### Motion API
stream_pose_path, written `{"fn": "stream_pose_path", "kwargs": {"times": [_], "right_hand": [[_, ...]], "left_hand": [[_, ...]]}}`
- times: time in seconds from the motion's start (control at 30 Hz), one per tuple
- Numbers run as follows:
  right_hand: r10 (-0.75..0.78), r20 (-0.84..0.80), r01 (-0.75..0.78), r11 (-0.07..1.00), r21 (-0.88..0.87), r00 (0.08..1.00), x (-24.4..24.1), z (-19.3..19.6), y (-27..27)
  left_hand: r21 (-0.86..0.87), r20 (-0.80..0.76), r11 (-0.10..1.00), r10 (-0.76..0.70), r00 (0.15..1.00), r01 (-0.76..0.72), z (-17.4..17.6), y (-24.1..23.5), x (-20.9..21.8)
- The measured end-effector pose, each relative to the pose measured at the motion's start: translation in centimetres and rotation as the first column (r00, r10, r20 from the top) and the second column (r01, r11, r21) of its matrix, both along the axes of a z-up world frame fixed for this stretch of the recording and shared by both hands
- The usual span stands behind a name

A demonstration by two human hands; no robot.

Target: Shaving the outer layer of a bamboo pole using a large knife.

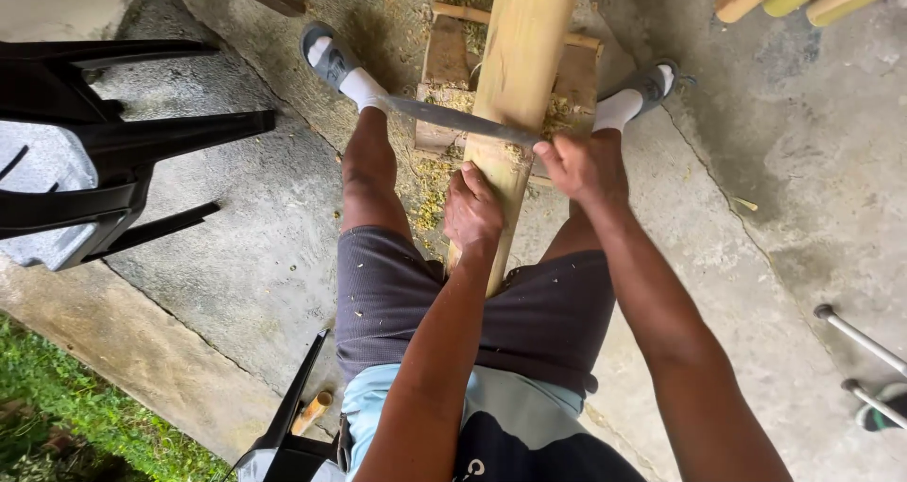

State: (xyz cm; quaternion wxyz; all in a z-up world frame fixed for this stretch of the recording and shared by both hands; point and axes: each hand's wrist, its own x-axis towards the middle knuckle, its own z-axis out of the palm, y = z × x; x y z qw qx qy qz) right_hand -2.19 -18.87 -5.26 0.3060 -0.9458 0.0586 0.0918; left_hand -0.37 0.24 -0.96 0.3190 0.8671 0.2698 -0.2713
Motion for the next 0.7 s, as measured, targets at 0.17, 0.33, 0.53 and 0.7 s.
{"fn": "stream_pose_path", "kwargs": {"times": [0.17,0.33,0.53,0.7], "right_hand": [[-0.171,0.277,0.153,0.984,0.087,0.945,-1.2,-3.2,1.2],[0.020,0.119,-0.021,1.000,0.010,0.993,-0.5,-3.7,-0.1],[-0.283,0.012,0.279,0.951,0.132,0.959,-0.6,-3.8,0.7],[-0.146,0.088,0.125,0.969,0.212,0.985,-1.0,-3.7,-1.2]], "left_hand": [[-0.014,-0.029,1.000,0.015,0.999,-0.015,0.4,0.0,0.2],[-0.019,0.016,1.000,0.009,1.000,-0.009,0.2,0.2,0.2],[-0.033,0.011,0.999,0.042,0.999,-0.042,0.0,-0.1,0.8],[-0.047,0.012,0.998,0.037,0.999,-0.037,-0.3,0.0,-0.3]]}}
